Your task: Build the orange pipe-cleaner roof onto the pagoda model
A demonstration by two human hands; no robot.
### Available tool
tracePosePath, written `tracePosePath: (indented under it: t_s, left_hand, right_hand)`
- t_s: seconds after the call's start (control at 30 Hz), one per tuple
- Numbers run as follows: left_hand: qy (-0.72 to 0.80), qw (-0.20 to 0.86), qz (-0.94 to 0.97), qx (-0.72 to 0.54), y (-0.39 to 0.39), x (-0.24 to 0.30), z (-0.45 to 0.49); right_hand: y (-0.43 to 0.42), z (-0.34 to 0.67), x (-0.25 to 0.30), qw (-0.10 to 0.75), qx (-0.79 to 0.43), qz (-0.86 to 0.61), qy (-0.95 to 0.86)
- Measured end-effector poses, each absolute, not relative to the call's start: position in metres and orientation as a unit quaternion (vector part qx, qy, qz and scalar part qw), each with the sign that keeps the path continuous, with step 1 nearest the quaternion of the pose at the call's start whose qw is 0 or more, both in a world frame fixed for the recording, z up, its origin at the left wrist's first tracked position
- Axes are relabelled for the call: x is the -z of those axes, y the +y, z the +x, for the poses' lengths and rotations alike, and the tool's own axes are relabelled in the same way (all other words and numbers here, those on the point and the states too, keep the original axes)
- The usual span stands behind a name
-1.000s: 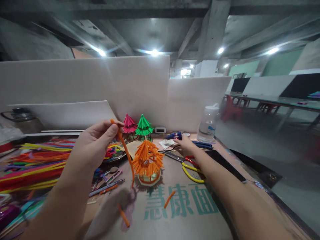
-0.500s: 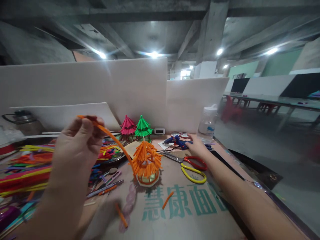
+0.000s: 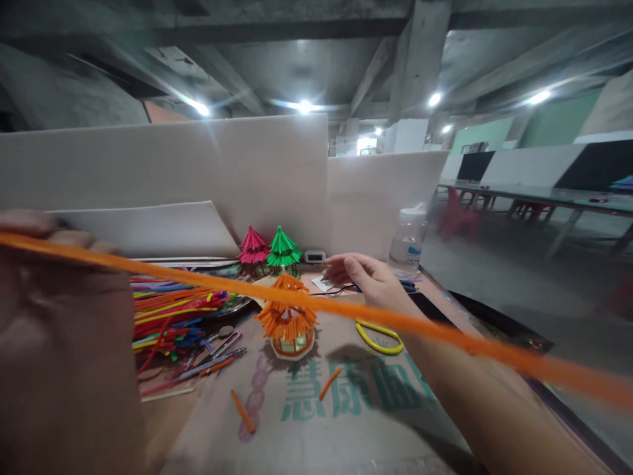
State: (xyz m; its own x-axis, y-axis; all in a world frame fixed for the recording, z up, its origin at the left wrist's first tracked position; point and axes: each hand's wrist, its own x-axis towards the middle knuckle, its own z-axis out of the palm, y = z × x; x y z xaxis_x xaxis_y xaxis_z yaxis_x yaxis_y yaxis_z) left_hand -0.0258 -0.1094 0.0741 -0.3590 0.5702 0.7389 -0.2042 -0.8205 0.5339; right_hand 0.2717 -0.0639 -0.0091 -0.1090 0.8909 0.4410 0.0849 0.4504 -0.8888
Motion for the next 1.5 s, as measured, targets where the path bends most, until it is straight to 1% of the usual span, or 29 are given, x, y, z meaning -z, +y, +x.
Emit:
tracePosePath:
  t_s: [0.07,0.13,0.2,0.33,0.5,0.67,0.8,0.87,0.93,1.0,1.07,1.2,1.5]
  left_hand:
    - [0.111,0.255,0.527,-0.803,-0.101,-0.070,-0.016]
    - [0.164,0.338,0.578,-0.724,-0.089,-0.062,0.000]
    - [0.214,0.421,0.635,-0.612,-0.078,-0.050,0.015]
    - [0.265,0.467,0.663,-0.521,-0.064,-0.033,0.032]
    - [0.274,0.423,0.698,-0.509,-0.059,-0.027,0.030]
    - [0.281,0.347,0.745,-0.496,-0.058,-0.023,0.031]
    - [0.299,0.294,0.760,-0.497,-0.055,-0.024,0.029]
    - [0.308,0.262,0.753,-0.520,-0.050,-0.024,0.025]
    - [0.333,0.230,0.742,-0.535,-0.042,-0.022,0.020]
    - [0.366,0.199,0.748,-0.517,-0.032,-0.020,0.015]
    - [0.391,0.172,0.767,-0.479,-0.024,-0.016,0.013]
    - [0.399,0.179,0.793,-0.423,-0.018,-0.009,0.016]
    - [0.425,0.242,0.781,-0.389,-0.019,-0.009,0.017]
  right_hand:
    - [-0.081,0.256,-0.007,0.557,-0.433,-0.281,-0.650]
    - [-0.091,0.244,-0.018,0.540,-0.487,-0.232,-0.646]
    - [-0.096,0.233,-0.021,0.515,-0.515,-0.233,-0.645]
    - [-0.098,0.215,-0.015,0.522,-0.468,-0.314,-0.641]
    - [-0.097,0.210,-0.010,0.504,-0.470,-0.349,-0.635]
    - [-0.092,0.207,-0.006,0.471,-0.465,-0.333,-0.671]
    - [-0.087,0.205,-0.001,0.472,-0.475,-0.318,-0.671]
    - [-0.084,0.209,-0.003,0.486,-0.428,-0.329,-0.687]
    - [-0.081,0.213,-0.006,0.493,-0.327,-0.373,-0.715]
    - [-0.077,0.215,-0.005,0.479,-0.225,-0.424,-0.735]
    - [-0.073,0.215,0.000,0.451,-0.178,-0.453,-0.748]
    - [-0.068,0.207,0.015,0.415,-0.175,-0.470,-0.760]
    - [-0.067,0.200,0.023,0.392,-0.139,-0.503,-0.757]
